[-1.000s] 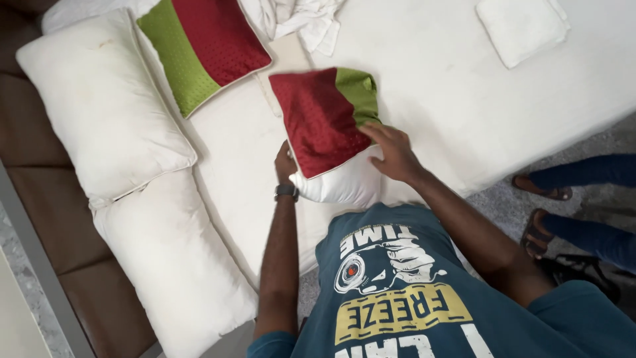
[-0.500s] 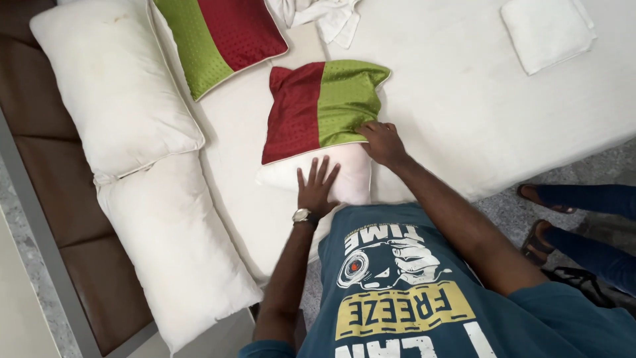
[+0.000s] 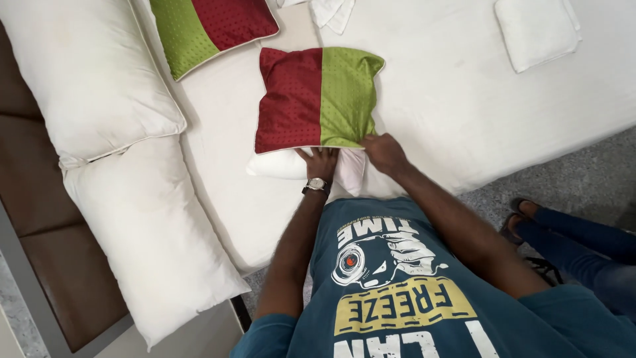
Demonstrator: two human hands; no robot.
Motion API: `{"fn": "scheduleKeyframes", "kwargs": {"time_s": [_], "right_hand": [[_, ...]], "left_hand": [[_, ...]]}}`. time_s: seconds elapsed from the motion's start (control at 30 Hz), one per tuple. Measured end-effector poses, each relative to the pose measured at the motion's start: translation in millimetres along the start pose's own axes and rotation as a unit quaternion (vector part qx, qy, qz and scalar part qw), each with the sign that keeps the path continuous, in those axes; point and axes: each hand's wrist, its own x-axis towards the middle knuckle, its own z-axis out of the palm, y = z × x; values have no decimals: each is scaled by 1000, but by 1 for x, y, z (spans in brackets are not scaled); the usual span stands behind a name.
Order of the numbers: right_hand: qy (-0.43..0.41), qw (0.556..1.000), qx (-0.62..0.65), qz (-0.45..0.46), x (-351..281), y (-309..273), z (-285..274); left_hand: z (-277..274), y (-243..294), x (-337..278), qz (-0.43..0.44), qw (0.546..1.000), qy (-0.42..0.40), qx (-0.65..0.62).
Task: The person inserts a white pillow into a two-toned green and red pillowcase on a bed. They repeatedly adjust the pillow inside the case, flip it over, and smooth the fabric to ensure it fits properly.
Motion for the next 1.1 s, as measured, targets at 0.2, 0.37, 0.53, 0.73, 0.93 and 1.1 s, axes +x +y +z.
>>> {"fn": "scheduleKeyframes", "kwargs": {"time_s": [0.2,0.37,0.53,0.73,0.93,1.1], "right_hand": [[4,997,25,-72,-34,-24,-1],[50,978,203,13,-27,-22,-40],[70,899,401,160,-26,21,3],[100,803,551,205,-11,64,26],[185,735,623,191,4,34,-83],[318,810,489,65,3,17,-166]], "left_hand": [[18,-5,-25,13,999,-41,-25],[-2,-25,-24,13,993,-90,-74],[-32,-37,-23,-21,974,-149,-172],[-105,-40,47,-147,902,-30,-404],[-132,-17,75,-210,744,133,-620],[-109,-1,52,-244,645,-39,-723]]}}
